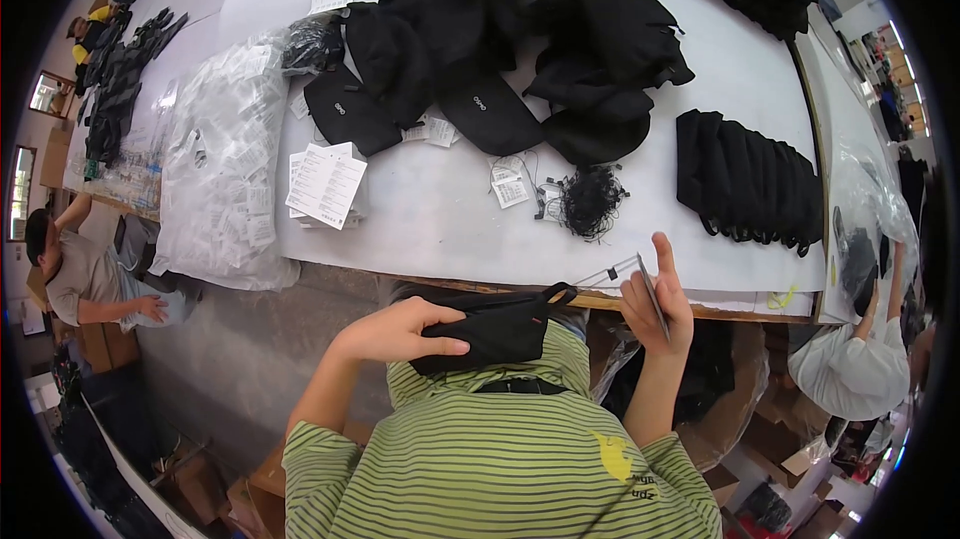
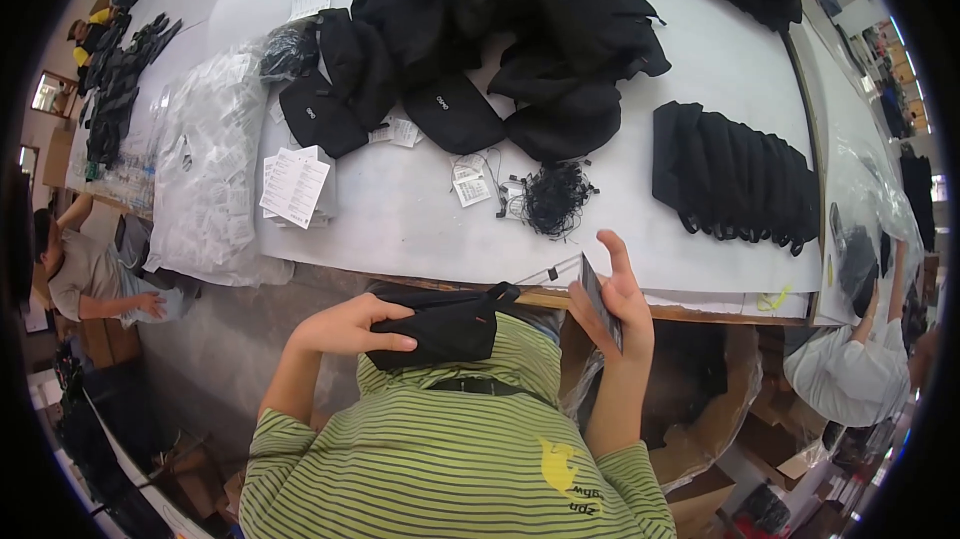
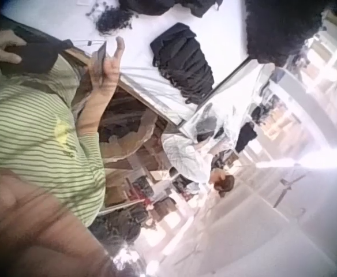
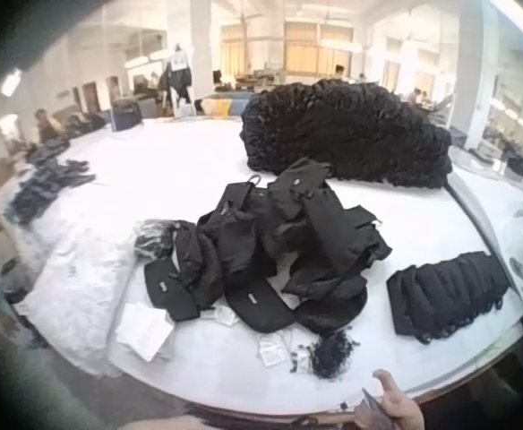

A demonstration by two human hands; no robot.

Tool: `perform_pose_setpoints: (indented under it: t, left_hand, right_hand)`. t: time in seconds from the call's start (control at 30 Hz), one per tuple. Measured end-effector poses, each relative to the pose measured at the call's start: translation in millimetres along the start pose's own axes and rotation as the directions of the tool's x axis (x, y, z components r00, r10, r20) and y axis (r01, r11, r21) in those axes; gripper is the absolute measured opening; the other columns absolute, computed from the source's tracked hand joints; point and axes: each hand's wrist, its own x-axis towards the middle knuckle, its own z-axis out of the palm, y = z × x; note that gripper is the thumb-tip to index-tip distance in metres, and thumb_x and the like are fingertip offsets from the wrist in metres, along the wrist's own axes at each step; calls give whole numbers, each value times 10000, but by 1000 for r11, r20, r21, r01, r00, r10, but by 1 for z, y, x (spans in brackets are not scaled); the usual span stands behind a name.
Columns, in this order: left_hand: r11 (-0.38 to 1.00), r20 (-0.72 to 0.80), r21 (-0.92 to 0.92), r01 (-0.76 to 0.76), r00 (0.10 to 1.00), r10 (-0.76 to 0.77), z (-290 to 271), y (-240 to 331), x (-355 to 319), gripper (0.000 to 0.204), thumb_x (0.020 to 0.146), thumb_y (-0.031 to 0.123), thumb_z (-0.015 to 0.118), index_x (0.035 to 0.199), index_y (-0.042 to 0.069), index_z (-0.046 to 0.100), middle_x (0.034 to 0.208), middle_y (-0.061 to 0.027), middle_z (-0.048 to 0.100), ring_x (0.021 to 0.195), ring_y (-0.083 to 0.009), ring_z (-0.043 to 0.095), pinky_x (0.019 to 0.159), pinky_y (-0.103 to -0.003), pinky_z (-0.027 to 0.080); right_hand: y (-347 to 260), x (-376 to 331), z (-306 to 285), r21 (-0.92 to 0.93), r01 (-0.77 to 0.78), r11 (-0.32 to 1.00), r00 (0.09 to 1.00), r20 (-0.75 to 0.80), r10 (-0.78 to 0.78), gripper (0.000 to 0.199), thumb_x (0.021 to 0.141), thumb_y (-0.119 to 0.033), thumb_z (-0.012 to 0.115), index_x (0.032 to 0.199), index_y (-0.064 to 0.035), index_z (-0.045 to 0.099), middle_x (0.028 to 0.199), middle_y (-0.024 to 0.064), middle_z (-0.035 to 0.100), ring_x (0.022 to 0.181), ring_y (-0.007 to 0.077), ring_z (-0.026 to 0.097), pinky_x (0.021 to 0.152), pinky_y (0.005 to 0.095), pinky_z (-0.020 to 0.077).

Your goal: The person is packing eyeglasses into black cases and adding labels/tags at a manufacturing workstation.

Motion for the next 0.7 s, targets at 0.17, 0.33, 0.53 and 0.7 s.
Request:
perform_pose_setpoints:
  t: [0.17, 0.33, 0.53, 0.7]
  left_hand:
    - [990, 239, -137, -28, 969, 61, 0, 17, -2, 403, 913, 302, 634, 1166, -9, 600, 926, -103, 686, 795, -129, 592, 718, -278, 472]
    - [987, 230, -98, -127, 962, 146, 14, 15, -7, 462, 932, 326, 594, 1228, -26, 551, 942, -142, 680, 802, -164, 602, 709, -299, 465]
    - [991, 279, -10, -133, 951, 130, 22, 31, -6, 439, 918, 335, 605, 1195, -5, 582, 776, -155, 647, 612, -217, 559, 568, -311, 414]
    - [982, 271, -65, -180, 943, 191, 27, 18, -3, 403, 927, 295, 609, 1201, 2, 580, 751, -126, 648, 591, -179, 550, 558, -306, 425]
  right_hand:
    - [11, 25, -19, 289, 8, 957, 963, 257, -86, 543, 984, -499, 358, 1212, -13, 443, 791, 142, 587, 691, 195, 521, 591, 277, 358]
    - [6, 25, -4, 267, -4, 964, 971, 231, -59, 659, 922, -575, 457, 1269, -15, 436, 1173, 177, 606, 980, 269, 587, 635, 253, 426]
    - [27, 23, -32, -69, 266, 961, 907, -319, -274, 284, 924, -345, 607, 972, -66, 595, 774, 16, 625, 634, 111, 546, 522, 203, 401]
    - [55, 49, 27, -365, 89, 927, 733, -606, -309, 317, 998, -334, 467, 863, -68, 573, 552, 2, 467, 460, 71, 405, 426, 232, 273]
